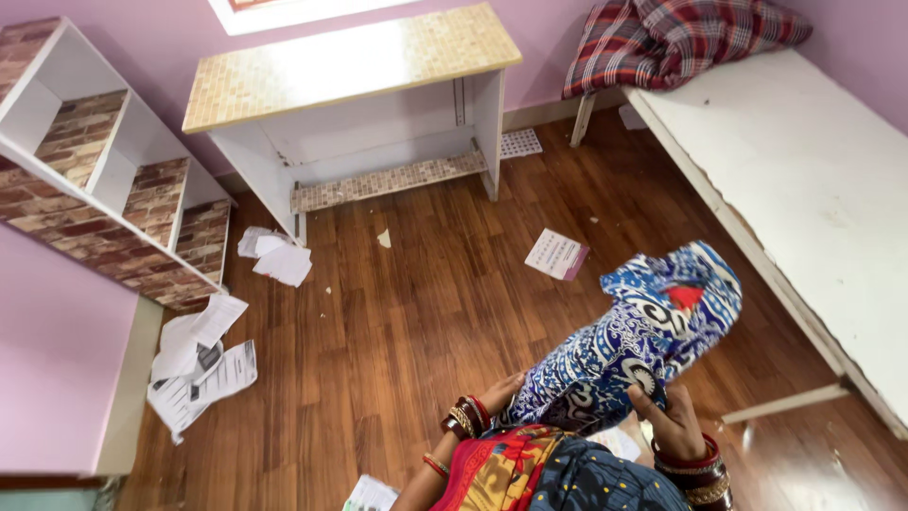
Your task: The person folds a blue and white patterned pillowcase and a red floral pillowcase by hand on a white surface and then places them inside a low shelf.
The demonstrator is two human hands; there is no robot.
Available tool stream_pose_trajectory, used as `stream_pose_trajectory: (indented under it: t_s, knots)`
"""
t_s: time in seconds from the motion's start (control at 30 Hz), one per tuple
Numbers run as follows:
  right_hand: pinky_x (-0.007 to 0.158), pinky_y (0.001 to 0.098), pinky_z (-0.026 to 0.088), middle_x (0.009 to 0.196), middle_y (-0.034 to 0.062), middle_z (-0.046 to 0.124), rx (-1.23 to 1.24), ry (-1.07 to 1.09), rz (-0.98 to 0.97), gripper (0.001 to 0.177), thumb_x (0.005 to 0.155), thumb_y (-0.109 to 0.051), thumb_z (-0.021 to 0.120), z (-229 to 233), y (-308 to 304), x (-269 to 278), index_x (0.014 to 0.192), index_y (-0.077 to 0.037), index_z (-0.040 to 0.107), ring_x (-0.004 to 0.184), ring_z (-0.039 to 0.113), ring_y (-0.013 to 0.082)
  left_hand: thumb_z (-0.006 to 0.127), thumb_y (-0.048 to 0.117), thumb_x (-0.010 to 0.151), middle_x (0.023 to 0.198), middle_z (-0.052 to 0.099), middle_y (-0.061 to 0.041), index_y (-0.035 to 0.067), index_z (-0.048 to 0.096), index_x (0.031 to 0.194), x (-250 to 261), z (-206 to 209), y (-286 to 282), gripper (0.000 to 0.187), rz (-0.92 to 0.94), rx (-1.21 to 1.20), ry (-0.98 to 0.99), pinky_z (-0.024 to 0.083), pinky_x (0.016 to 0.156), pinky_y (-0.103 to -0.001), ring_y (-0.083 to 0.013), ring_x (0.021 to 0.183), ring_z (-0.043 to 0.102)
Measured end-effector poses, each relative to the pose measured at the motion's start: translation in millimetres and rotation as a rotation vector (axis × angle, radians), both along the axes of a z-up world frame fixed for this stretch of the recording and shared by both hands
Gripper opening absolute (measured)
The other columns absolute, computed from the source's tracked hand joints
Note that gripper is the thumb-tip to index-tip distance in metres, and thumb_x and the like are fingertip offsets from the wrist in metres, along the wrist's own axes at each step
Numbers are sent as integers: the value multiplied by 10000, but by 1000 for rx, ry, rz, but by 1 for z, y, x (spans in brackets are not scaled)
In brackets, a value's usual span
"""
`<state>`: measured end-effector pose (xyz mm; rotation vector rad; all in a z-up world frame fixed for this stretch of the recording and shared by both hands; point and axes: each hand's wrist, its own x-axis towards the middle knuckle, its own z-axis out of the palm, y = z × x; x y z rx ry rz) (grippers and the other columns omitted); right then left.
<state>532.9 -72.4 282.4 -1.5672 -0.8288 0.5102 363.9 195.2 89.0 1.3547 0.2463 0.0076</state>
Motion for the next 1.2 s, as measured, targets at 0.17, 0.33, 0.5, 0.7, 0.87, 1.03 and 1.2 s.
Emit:
stream_pose_trajectory:
  t_s: [0.17, 0.33, 0.5, 0.7, 0.87, 1.03, 1.2]
  knots:
    - [621, 281, 515, 874, 72, 745, 155, 150, -302, 199, 954, -185, 649, 7, 42, 88, 1041, -11, 687, 715, 666, 147, 557, 516, 982, 1547, 500, -184, 72, 393, 1569, 110, 40, 59, 754, -179, 135, -9, 389, 1153, -389, -265, 1384, 497]
    - [624, 259, 528, 929, 83, 738, 326, 131, -538, 214, 1052, -211, 649, 14, 41, 147, 1065, -1, 686, 733, 676, 135, 795, 485, 808, 1502, 522, -247, 44, 407, 1550, 182, 41, 102, 947, -272, 712, -52, 422, 1132, -426, -363, 1364, 524]
    - [544, 242, 522, 878, 50, 725, 495, 87, -696, 184, 1069, -212, 646, 27, 42, 176, 1017, -42, 692, 690, 680, 116, 876, 451, 721, 1424, 550, -268, 57, 355, 1552, 241, -13, 138, 1057, -331, 789, 101, 420, 1146, -414, -383, 1346, 532]
    - [599, 240, 485, 732, 11, 689, 569, 0, -639, 287, 1090, -184, 667, 24, 88, 261, 835, -52, 665, 609, 620, 68, 929, 364, 663, 1382, 539, -302, 49, 303, 1543, 369, -34, 182, 1125, -412, 797, -54, 426, 1113, -428, -410, 1310, 512]
    - [497, 187, 378, 629, -22, 630, 431, -209, -833, 392, 1112, -182, 680, 8, 110, 345, 742, -62, 631, 497, 530, 28, 898, 382, 735, 1219, 671, -207, 97, 536, 1311, 493, -24, 240, 737, -436, 842, -136, 507, 990, -458, -391, 1168, 626]
    - [623, 231, 498, 875, 28, 700, 602, -248, -969, 300, 1144, -116, 682, 25, 140, 411, 861, -28, 643, 711, 639, 84, 796, 305, 838, 1104, 667, -170, 96, 551, 1189, 591, 9, 300, 476, -341, 941, -150, 527, 874, -480, -399, 1052, 642]
    - [632, 218, 564, 1001, 78, 730, 394, -381, -1110, 220, 1157, -187, 639, 63, 161, 448, 1107, 27, 647, 771, 682, 109, 719, 140, 787, 1039, 674, -162, 93, 602, 1162, 661, 60, 343, 396, -216, 997, -304, 539, 826, -464, -390, 971, 651]
